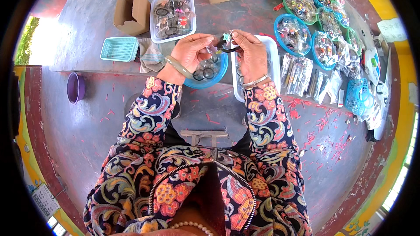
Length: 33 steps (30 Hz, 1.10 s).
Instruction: The person repeatedly picks up small hair accessories from a blue bowl and places them into clear plastic bags. They manipulate the bags to fit the items and then place the packaged units into a white rectangular container.
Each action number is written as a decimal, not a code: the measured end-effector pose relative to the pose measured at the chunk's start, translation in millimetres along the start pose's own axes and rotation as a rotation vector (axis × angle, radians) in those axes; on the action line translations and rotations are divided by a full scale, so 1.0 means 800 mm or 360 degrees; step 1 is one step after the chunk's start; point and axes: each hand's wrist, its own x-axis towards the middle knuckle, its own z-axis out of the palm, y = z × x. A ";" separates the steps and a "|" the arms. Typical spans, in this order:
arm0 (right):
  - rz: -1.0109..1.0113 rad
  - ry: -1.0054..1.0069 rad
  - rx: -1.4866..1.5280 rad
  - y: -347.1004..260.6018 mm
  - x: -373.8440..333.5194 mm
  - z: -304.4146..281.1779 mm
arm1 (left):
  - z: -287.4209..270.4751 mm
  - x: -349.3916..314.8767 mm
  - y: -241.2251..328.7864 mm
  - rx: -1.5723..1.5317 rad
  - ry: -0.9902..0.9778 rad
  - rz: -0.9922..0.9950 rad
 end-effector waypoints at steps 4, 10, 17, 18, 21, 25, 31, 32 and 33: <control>-0.0004 -0.0152 -0.0325 -0.015 -0.003 0.001 | 0.006 -0.004 0.007 0.0352 -0.0015 -0.0083; -0.0090 -0.0289 -0.0656 -0.016 -0.005 0.001 | 0.000 0.007 -0.004 0.0791 -0.0261 0.0069; 0.0113 -0.0281 -0.0493 -0.017 -0.007 0.002 | 0.000 0.003 -0.008 0.0459 -0.0295 -0.0124; 0.0139 -0.0290 -0.0470 -0.017 -0.007 0.003 | -0.001 0.003 -0.007 0.0458 -0.0297 -0.0133; 0.0087 -0.0206 -0.0504 -0.013 -0.008 0.005 | 0.000 0.003 -0.006 0.0506 -0.0278 -0.0155; -0.0066 -0.0152 -0.0760 -0.009 -0.006 0.002 | 0.001 0.002 -0.004 0.0583 -0.0235 -0.0168; 0.0135 -0.0287 -0.0388 -0.018 -0.008 0.010 | 0.000 0.002 -0.003 0.0200 -0.0064 -0.0087; 0.0190 -0.0294 -0.0383 -0.014 -0.003 0.005 | 0.000 0.002 -0.003 0.0163 -0.0052 -0.0067; 0.0248 -0.0303 -0.0375 -0.014 -0.002 0.006 | 0.001 0.002 -0.003 0.0128 -0.0035 -0.0048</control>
